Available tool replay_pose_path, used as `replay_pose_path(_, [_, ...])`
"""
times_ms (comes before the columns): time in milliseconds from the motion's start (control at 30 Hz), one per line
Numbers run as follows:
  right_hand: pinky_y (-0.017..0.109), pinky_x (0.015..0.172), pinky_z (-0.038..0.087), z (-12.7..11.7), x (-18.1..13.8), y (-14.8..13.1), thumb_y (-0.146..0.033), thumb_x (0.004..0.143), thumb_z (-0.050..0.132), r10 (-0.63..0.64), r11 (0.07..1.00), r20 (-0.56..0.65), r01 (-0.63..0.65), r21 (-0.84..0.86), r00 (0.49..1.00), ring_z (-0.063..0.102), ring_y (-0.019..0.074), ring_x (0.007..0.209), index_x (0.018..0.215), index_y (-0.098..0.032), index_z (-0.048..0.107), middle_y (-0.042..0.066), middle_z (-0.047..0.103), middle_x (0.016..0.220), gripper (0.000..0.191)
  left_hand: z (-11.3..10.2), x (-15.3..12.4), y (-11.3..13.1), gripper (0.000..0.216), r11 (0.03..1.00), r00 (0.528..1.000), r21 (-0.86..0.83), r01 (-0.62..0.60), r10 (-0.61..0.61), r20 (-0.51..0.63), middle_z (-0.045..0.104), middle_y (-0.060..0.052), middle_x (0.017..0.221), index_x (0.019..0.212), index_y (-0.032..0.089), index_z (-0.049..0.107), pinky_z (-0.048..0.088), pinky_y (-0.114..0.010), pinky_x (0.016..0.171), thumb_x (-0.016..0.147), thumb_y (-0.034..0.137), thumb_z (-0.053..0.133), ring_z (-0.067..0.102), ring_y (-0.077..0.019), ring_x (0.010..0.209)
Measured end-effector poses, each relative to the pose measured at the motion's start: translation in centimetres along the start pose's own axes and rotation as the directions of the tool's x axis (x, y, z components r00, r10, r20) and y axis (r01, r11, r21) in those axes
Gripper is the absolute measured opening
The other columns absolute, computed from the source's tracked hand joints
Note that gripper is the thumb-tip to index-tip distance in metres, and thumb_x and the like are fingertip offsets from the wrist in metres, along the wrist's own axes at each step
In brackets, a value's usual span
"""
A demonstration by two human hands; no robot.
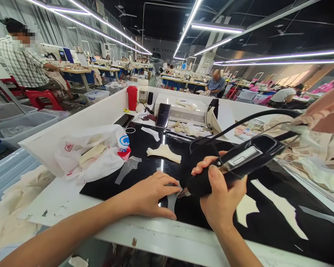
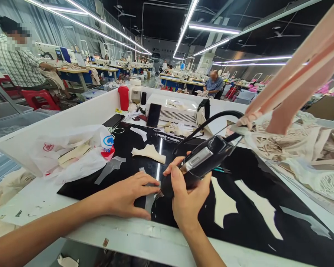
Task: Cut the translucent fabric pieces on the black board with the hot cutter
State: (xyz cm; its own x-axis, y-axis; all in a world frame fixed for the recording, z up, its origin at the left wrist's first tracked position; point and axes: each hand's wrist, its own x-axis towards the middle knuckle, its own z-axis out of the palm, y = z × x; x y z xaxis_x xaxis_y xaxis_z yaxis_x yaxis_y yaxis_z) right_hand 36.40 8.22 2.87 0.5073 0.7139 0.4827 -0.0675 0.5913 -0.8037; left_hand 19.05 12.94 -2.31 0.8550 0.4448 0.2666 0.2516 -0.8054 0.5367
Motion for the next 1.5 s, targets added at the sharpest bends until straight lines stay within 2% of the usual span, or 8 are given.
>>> replay_pose_path(233, [0.032,0.066,0.055,-0.1,-0.1,0.0,-0.03,0.09,0.077,-0.006,1.0,0.039,0.007,-0.024,0.999,0.063,0.0133,0.068,0.117,-0.028,0.056,-0.004,0.066,0.087,0.034,-0.2,0.0,0.1,0.066,1.0,1.0,0.016,0.011,-0.012,0.024,0.061,-0.014,0.145,0.139,0.018,0.065,0.04,-0.048,0.118,0.082,0.046,0.084,0.055,-0.0333,0.133])
replay_pose_path(500, [0.032,0.064,0.055,0.0,-1.1,-0.7,-0.031,0.087,0.078,0.018,0.998,0.052,-0.021,0.052,0.998,0.062,0.0139,0.065,0.117,-0.028,0.056,-0.004,0.065,0.085,0.038,-0.4,0.0,0.2,0.064,1.0,1.0,0.017,-0.004,0.004,0.012,0.062,-0.013,0.143,0.139,0.019,0.065,0.038,-0.049,0.119,0.083,0.047,0.083,0.055,-0.0326,0.132])
replay_pose_path(733, [0.034,0.066,0.055,0.0,-1.2,-0.7,-0.03,0.088,0.076,0.025,1.0,0.057,-0.026,0.006,0.998,0.062,0.0145,0.067,0.117,-0.028,0.056,-0.004,0.065,0.084,0.036,-0.4,0.1,0.2,0.066,1.0,1.0,-0.011,0.009,-0.009,0.027,0.061,-0.013,0.144,0.137,0.02,0.066,0.039,-0.048,0.118,0.08,0.045,0.086,0.054,-0.0333,0.133])
replay_pose_path(900, [0.032,0.062,0.054,0.0,-1.4,-1.3,-0.031,0.084,0.08,0.045,0.996,0.025,-0.047,0.073,0.999,0.061,0.015,0.066,0.114,-0.027,0.058,-0.003,0.064,0.082,0.038,-0.5,0.0,0.1,0.067,1.0,1.0,-0.02,-0.002,0.002,0.023,0.061,-0.013,0.145,0.141,0.022,0.064,0.036,-0.053,0.12,0.082,0.048,0.084,0.054,-0.0338,0.132])
replay_pose_path(1100, [0.031,0.062,0.055,-0.1,-2.1,-1.6,-0.033,0.083,0.082,0.068,0.991,0.052,-0.073,0.111,0.996,0.06,0.0145,0.067,0.114,-0.027,0.059,-0.003,0.064,0.082,0.039,-0.6,0.2,0.2,0.07,0.999,0.999,-0.034,0.002,-0.001,0.037,0.061,-0.013,0.144,0.144,0.024,0.062,0.036,-0.053,0.12,0.083,0.051,0.083,0.055,-0.0336,0.131])
replay_pose_path(1300, [0.033,0.063,0.055,-0.3,-2.4,-1.4,-0.034,0.085,0.08,0.062,0.995,0.06,-0.066,0.074,0.996,0.059,0.0148,0.068,0.118,-0.027,0.058,-0.002,0.063,0.083,0.04,-0.7,0.2,0.3,0.074,0.999,0.999,-0.035,0.008,-0.006,0.044,0.06,-0.013,0.146,0.149,0.024,0.057,0.034,-0.051,0.12,0.084,0.049,0.082,0.055,-0.0329,0.132])
replay_pose_path(1500, [0.033,0.062,0.057,-0.4,-2.5,-1.2,-0.031,0.087,0.078,0.064,0.996,0.054,-0.066,0.053,0.997,0.061,0.0149,0.066,0.115,-0.028,0.058,-0.002,0.064,0.081,0.034,-0.4,0.1,0.1,0.076,0.999,1.0,-0.048,0.004,-0.002,0.023,0.061,-0.014,0.144,0.146,0.024,0.06,0.039,-0.05,0.117,0.08,0.051,0.085,0.054,-0.0339,0.132])
